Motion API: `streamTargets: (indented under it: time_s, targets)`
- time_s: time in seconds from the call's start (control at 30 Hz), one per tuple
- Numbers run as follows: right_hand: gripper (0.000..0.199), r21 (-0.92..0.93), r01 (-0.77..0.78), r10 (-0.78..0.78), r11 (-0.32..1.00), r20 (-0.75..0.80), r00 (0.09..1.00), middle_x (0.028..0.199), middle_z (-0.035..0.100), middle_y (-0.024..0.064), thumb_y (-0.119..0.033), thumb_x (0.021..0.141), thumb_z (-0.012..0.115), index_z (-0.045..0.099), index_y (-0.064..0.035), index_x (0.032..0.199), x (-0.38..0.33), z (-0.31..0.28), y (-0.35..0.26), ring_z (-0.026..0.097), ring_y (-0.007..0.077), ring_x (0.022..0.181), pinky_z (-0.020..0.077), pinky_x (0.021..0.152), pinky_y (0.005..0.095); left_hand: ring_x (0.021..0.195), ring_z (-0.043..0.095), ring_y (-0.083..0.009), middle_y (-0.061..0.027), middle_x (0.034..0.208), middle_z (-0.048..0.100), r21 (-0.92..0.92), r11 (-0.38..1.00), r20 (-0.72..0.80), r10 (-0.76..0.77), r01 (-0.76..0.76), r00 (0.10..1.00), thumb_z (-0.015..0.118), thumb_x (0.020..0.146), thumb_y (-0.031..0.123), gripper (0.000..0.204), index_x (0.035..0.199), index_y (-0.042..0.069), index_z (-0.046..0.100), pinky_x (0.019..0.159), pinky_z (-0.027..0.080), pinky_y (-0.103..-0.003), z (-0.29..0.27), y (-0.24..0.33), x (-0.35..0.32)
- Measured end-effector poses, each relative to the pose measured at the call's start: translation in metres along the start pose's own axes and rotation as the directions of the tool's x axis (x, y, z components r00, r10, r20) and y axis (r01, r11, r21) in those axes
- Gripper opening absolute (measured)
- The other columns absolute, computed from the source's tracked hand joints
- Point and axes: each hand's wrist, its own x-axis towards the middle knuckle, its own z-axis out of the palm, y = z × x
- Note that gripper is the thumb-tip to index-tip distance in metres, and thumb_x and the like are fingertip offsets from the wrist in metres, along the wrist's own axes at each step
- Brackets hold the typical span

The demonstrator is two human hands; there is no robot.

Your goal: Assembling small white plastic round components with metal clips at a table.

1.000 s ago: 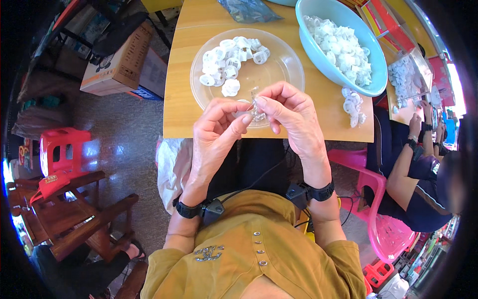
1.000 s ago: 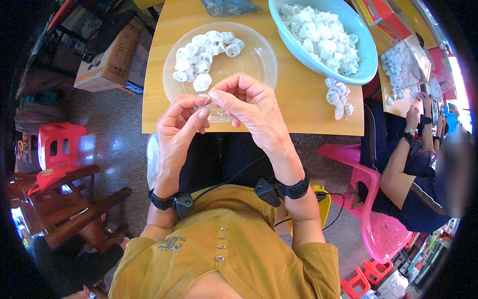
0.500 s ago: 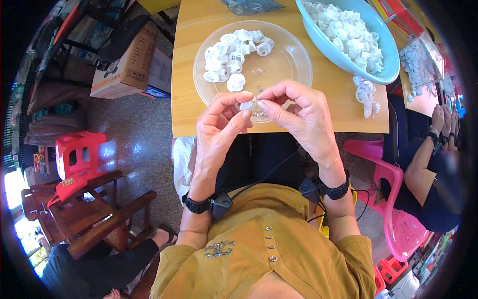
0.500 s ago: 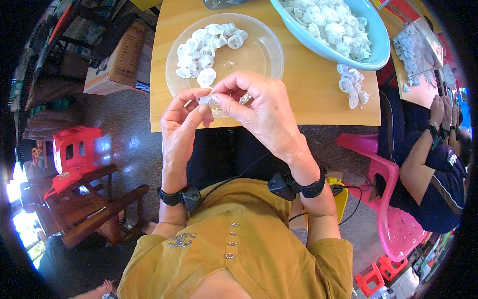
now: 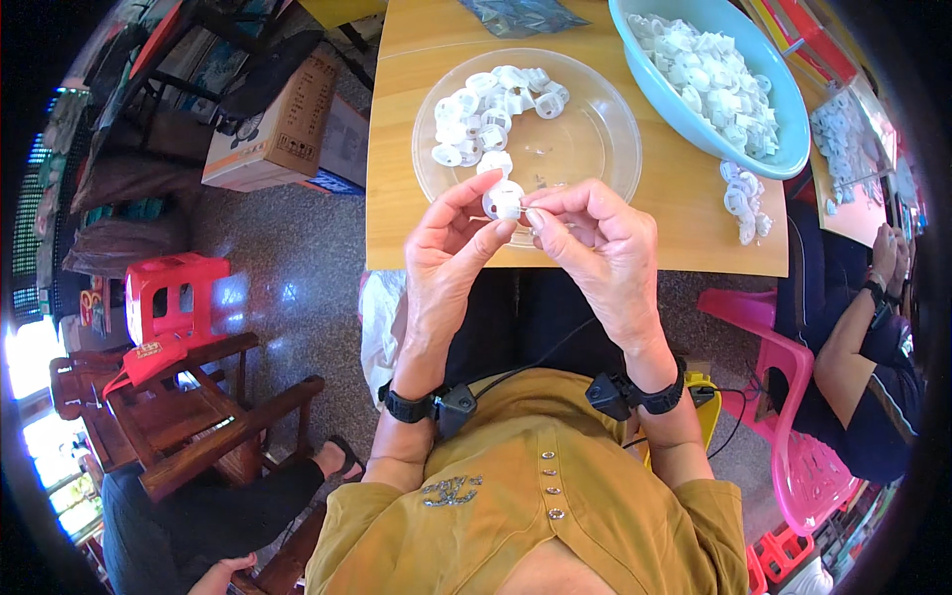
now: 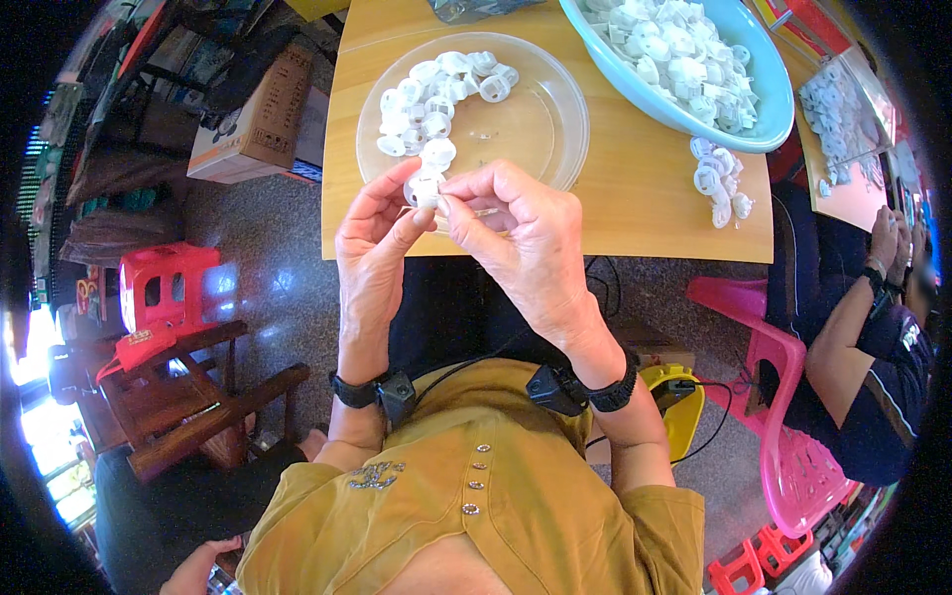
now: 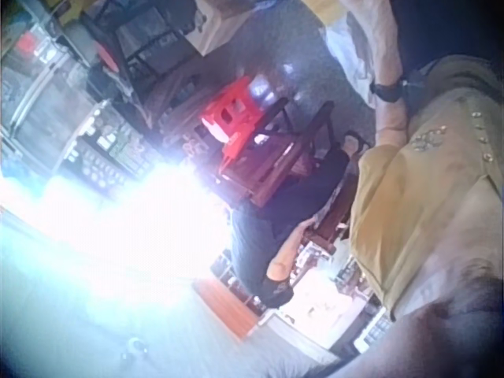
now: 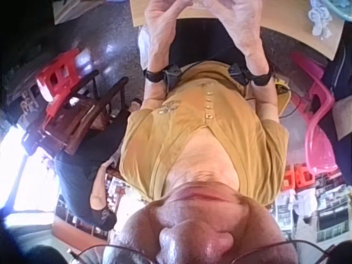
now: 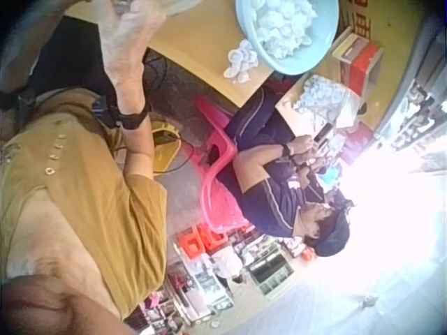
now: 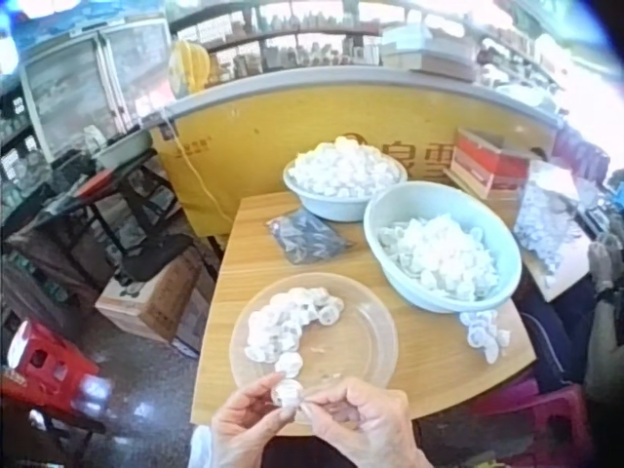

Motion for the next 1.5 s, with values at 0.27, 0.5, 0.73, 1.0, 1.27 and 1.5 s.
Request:
streamTargets:
  time_s: [0.27,0.5,0.73,1.0,1.27,1.5]
  targets:
    - [0.007,-0.027,-0.021,0.021,0.999,0.007,1.0,0.09,0.067,0.0083,0.001,0.083,0.062,0.059,0.0021,0.089,-0.002,0.003,-0.004,0.066,0.0122,0.082,0.055,0.071,0.0252,0.104,0.057,-0.0177,-0.0141,0.119,0.056,-0.082,0.994,0.037,0.078,-0.075,0.996,0.066,0.081,-0.002,0.039,0.117,-0.002,0.051,0.092,0.047,-0.03,0.002,0.001,-0.001]
    - [0.007,-0.078,-0.008,0.008,0.997,0.002,1.0,0.089,0.067,0.0077,0.002,0.082,0.063,0.06,0.0022,0.089,-0.005,0.003,-0.007,0.066,0.0121,0.082,0.0551,0.071,0.0249,0.108,0.056,-0.0207,-0.0186,0.122,0.055,-0.097,0.994,0.046,0.047,-0.043,0.998,0.065,0.081,-0.001,0.037,0.115,0.001,0.05,0.096,0.044,-0.034,0.003,0.004,-0.005]
    - [0.007,-0.079,-0.044,0.042,0.996,-0.023,0.999,0.089,0.067,0.0079,0.001,0.081,0.064,0.06,0.0018,0.087,-0.008,0.003,-0.01,0.066,0.0119,0.081,0.0553,0.07,0.025,0.108,0.056,-0.0198,-0.0185,0.12,0.057,-0.083,0.996,0.048,0.041,-0.037,0.998,0.065,0.081,-0.001,0.037,0.115,0.0,0.051,0.096,0.044,-0.033,0.003,0.004,-0.008]
    - [0.007,-0.138,0.028,-0.031,0.99,-0.02,0.999,0.088,0.068,0.0079,0.001,0.081,0.064,0.06,0.0018,0.087,-0.01,0.002,-0.011,0.065,0.0112,0.08,0.0554,0.068,0.0251,0.106,0.057,-0.0182,-0.0167,0.118,0.057,-0.127,0.992,0.07,0.002,0.007,0.998,0.064,0.082,-0.001,0.038,0.117,-0.001,0.051,0.093,0.046,-0.031,0.005,0.005,-0.008]
    - [0.008,-0.171,0.077,-0.081,0.982,-0.019,0.997,0.086,0.068,0.0091,0.0,0.081,0.065,0.06,0.0013,0.087,-0.009,0.005,-0.01,0.066,0.0119,0.077,0.0556,0.066,0.0252,0.107,0.057,-0.0199,-0.0184,0.118,0.058,-0.159,0.986,0.039,-0.035,0.041,0.999,0.065,0.082,0.0,0.039,0.118,-0.001,0.051,0.093,0.047,-0.033,0.003,0.003,-0.008]
    - [0.009,-0.246,0.11,-0.114,0.963,-0.004,0.993,0.085,0.067,0.0089,0.0,0.08,0.066,0.06,0.0011,0.086,-0.007,0.004,-0.013,0.067,0.0139,0.077,0.0566,0.065,0.0264,0.107,0.057,-0.0193,-0.018,0.118,0.058,-0.139,0.99,0.041,-0.008,0.014,0.999,0.066,0.081,-0.001,0.039,0.117,-0.001,0.051,0.093,0.047,-0.032,0.004,0.003,-0.006]
